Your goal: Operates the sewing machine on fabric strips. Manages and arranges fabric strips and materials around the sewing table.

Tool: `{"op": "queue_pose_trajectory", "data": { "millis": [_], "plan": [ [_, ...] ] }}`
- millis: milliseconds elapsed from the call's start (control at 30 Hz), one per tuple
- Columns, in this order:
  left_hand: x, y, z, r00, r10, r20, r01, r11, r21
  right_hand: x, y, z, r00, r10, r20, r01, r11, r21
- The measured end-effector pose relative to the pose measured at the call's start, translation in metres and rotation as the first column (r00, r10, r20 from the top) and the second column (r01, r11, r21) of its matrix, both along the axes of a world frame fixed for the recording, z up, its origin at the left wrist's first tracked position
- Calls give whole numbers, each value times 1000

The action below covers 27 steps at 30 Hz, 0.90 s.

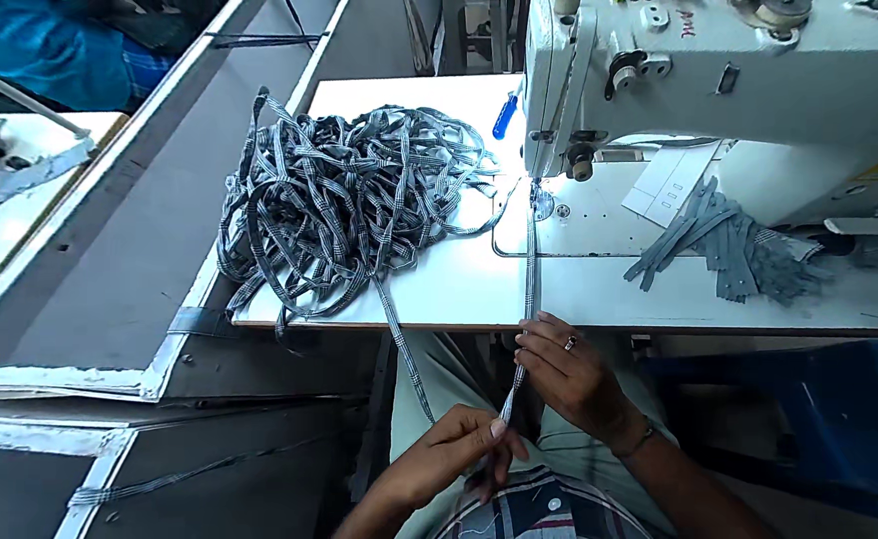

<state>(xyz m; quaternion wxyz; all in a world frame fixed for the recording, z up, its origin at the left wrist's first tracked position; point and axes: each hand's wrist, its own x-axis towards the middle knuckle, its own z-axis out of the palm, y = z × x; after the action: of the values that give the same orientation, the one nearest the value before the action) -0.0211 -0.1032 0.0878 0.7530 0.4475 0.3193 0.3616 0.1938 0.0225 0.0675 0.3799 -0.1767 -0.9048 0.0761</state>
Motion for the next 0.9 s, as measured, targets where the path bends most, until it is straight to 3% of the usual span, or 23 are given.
{"op": "queue_pose_trajectory", "data": {
  "millis": [67,133,167,233,333,433,900],
  "plan": [
    [-4,3,5,957,135,-257,-94,982,164,4,2,-3,1000,17,25,-16,1000,-20],
    [-5,12,9,748,407,-524,-149,873,464,7,2,-7,999,14,31,-13,1000,-18],
    [-4,21,10,628,542,-558,-136,783,607,8,1,-7,999,13,30,-13,1000,-20],
    [-4,49,17,481,676,-559,-4,639,769,6,0,-8,1000,6,22,-5,1000,-28],
    [-1,107,21,469,632,-617,310,536,785,4,-4,-8,1000,-12,11,13,999,-46],
    [3,148,12,462,575,-676,468,490,736,4,-8,-11,999,-49,12,50,997,-51],
    [4,150,-11,354,629,-692,526,478,704,3,-10,-22,994,-59,-95,50,995,-91]
  ]
}}
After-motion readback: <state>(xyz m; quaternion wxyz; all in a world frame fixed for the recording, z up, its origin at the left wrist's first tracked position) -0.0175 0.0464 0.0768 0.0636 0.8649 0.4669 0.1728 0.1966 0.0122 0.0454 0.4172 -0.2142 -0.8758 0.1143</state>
